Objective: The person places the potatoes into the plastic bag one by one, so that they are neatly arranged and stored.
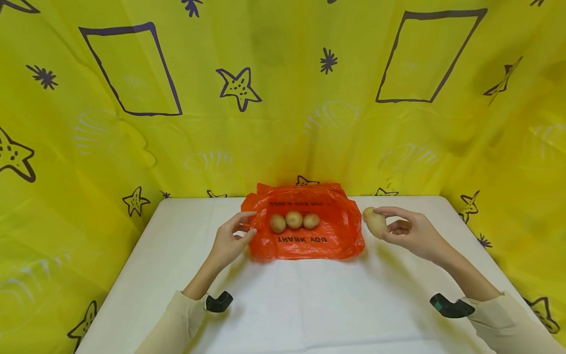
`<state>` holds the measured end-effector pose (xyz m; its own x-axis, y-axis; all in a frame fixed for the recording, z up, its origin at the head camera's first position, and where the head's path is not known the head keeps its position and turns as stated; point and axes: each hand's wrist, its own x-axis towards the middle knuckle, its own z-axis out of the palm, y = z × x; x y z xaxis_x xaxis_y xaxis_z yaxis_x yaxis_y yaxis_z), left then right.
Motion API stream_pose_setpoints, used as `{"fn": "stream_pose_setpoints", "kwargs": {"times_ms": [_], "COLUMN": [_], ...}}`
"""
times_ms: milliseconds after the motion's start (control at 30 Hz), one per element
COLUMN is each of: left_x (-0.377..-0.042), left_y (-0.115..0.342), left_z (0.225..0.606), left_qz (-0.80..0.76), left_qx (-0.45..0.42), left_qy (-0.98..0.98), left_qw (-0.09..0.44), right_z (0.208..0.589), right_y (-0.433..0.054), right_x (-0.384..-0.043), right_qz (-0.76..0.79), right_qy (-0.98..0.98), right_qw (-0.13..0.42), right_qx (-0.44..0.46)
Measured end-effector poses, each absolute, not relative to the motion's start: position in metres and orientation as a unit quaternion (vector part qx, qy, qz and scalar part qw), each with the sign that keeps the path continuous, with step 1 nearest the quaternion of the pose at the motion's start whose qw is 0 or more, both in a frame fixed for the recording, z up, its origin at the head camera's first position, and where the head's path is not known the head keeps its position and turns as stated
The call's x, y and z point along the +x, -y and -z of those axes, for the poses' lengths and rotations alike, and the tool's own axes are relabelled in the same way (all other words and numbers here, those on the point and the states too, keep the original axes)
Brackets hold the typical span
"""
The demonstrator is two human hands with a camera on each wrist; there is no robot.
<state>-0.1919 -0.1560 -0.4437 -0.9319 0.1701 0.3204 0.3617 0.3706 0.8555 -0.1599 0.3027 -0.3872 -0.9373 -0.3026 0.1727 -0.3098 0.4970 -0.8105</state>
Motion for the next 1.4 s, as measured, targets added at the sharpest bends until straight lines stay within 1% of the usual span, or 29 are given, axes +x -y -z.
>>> {"fn": "stream_pose_setpoints", "kwargs": {"times_ms": [667,933,1100,1400], "left_x": [-0.192,-0.191,-0.191,-0.192], "left_y": [0.157,0.154,0.152,0.157], "left_z": [0.444,0.443,0.443,0.446], "left_qz": [0.532,0.526,0.518,0.522], "left_qx": [-0.169,-0.166,-0.164,-0.181], "left_qy": [0.824,0.828,0.833,0.827], "left_qw": [0.096,0.104,0.104,0.106], "right_z": [0.377,0.380,0.384,0.400], "right_y": [-0.271,-0.249,-0.232,-0.204], "right_x": [-0.160,-0.165,-0.170,-0.178], "right_qz": [-0.453,-0.474,-0.478,-0.502], "right_qy": [0.860,0.844,0.838,0.820], "right_qw": [0.015,-0.009,-0.014,-0.028], "right_qx": [0.235,0.249,0.264,0.275]}}
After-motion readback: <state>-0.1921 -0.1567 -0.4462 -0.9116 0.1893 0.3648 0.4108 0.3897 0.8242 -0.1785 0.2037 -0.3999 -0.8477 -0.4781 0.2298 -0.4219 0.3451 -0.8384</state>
